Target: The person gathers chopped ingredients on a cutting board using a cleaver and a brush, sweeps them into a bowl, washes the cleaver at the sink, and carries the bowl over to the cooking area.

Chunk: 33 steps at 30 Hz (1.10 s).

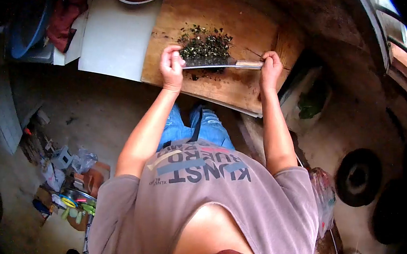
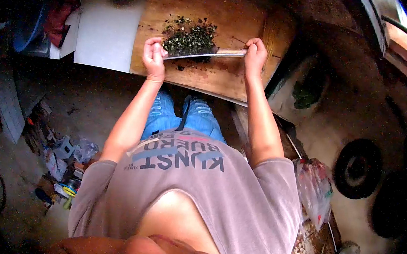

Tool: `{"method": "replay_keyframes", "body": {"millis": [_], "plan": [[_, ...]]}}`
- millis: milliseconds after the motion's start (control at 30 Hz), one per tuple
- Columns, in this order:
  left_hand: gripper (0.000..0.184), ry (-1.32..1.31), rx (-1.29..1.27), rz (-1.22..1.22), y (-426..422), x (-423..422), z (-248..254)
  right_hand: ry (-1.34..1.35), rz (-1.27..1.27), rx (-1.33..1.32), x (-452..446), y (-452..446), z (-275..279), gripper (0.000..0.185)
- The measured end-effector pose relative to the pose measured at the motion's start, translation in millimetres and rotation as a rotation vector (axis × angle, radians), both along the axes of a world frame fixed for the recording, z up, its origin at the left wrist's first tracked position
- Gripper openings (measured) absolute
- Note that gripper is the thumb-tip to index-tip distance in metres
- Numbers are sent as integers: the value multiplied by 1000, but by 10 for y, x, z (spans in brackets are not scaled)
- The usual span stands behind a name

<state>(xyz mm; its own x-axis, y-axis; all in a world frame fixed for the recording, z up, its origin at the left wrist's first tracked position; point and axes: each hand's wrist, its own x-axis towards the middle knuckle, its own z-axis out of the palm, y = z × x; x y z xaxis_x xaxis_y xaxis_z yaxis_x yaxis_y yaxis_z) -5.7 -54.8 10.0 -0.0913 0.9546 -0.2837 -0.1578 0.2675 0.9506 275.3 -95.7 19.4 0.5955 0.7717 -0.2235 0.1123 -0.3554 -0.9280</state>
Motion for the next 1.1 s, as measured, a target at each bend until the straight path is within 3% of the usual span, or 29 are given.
{"method": "replay_keyframes", "body": {"millis": [67, 200, 300, 400, 433, 467, 533, 600, 667, 733, 833, 1000, 1033, 1100], "plan": [[12, 116, -2, -4, -27, 56, 78, -42, -17, 38, 89, -64, -239, 19], [13, -92, -52, 93, -10, -82, 14, 98, 13, 35, -121, 202, 462, 19], [15, -118, -18, 145, 95, -95, 28, -131, 155, 53, -222, 370, 730, 18], [15, 52, -12, 80, 61, 102, 90, -165, 77, -101, 144, 443, -96, 17], [16, 129, 0, 53, 39, 124, 12, 131, -6, -33, 189, 422, -225, 17], [16, 127, 6, 51, 86, 100, 5, 130, -8, -27, 158, 460, -111, 17], [17, 41, -11, 66, 91, -32, -18, -153, 127, -49, -29, 434, 374, 17], [19, -81, 10, 87, 114, -117, -59, -161, 150, 19, -126, 252, 533, 17], [18, -126, -4, 33, 114, -165, -63, -109, 61, 24, -245, 63, 592, 16], [17, 29, 17, -75, 80, -60, -18, 71, -50, -24, -111, -163, 133, 16], [17, 27, 51, -124, 131, -34, -57, 17, -25, 8, -32, -178, 2, 17], [16, 10, -36, -139, 194, -237, 232, 147, -50, -96, -280, -368, 553, 18], [16, 11, -33, -176, 207, -306, 306, 44, 14, -86, -353, -492, 612, 19], [16, 31, -81, -276, 259, -453, 295, 272, -66, -174, -566, -712, 678, 19]]}}
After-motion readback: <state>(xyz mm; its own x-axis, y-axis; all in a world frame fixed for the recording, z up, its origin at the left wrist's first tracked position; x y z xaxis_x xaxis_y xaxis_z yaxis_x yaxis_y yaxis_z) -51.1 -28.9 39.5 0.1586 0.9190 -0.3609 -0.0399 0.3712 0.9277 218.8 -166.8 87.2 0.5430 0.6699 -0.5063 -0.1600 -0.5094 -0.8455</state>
